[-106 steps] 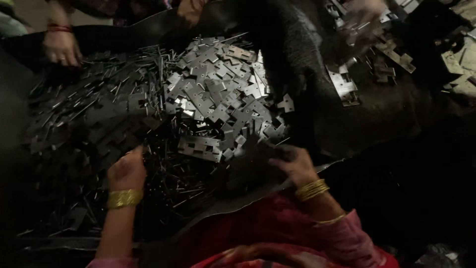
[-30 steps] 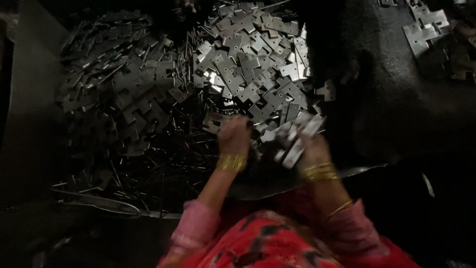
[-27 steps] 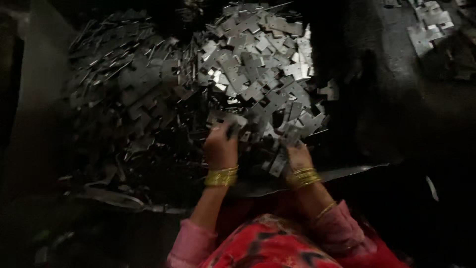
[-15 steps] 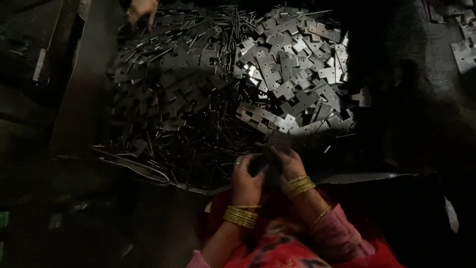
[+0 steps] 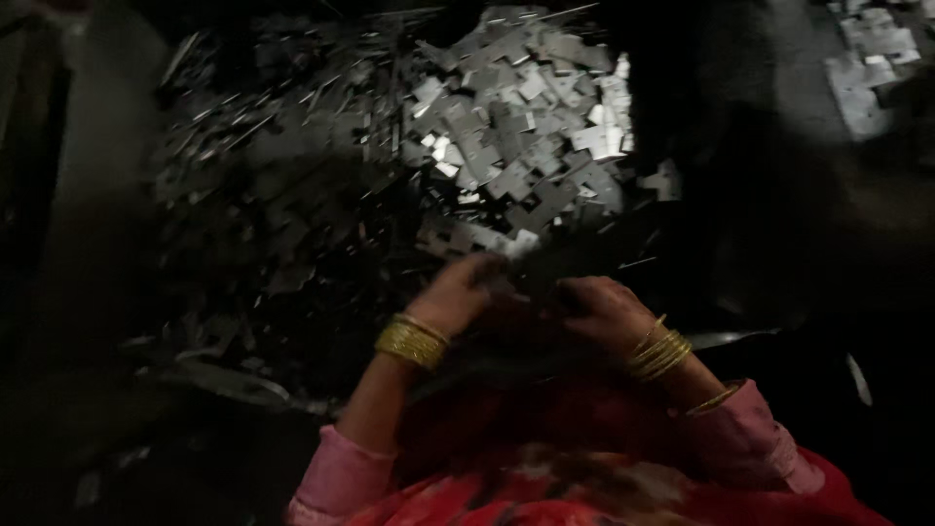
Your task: The person sorts small metal parts by hand from a large mixed pile on a table. They pick up individual pieces, separate them, and place them into different areas of the pile, continuing the sorting process throughout the clip.
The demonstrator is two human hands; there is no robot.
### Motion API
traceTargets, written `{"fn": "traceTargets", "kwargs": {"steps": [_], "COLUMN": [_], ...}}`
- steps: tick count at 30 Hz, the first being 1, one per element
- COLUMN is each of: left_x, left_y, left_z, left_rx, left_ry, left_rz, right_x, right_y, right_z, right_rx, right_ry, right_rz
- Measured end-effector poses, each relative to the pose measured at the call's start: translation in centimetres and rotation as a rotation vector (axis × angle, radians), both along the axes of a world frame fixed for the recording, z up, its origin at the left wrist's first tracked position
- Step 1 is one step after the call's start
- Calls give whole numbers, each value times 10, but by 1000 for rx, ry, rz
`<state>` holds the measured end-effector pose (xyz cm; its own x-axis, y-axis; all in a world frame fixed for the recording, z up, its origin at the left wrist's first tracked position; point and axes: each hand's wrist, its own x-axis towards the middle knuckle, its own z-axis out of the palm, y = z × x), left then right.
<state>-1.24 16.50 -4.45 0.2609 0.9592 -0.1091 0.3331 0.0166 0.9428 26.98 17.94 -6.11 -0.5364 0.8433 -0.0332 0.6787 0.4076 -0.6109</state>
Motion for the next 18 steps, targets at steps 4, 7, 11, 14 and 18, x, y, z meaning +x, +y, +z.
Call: {"fn": "traceTargets", "kwargs": {"steps": [4, 7, 11, 14, 18], "left_x": [-17, -22, -22, -26, -36], "left_y": [54, 73, 80, 78, 60], "left_z": [-24, -24, -25, -25, -9], "left_rx": [367, 546, 483, 730, 684], "left_ry": [986, 1109, 1273, 1289, 607], "left_rz": [-17, -94, -277, -228, 67], "right_x": [60, 124, 186, 194, 138], "right_y": [30, 80, 164, 182, 124], "right_z": [2, 22, 47, 60, 47], "right_rx": [-99, -81, 452, 674, 1275], "right_ry": [215, 394, 42, -460, -673], "right_rz": [-325, -730, -1069, -1141, -836]}}
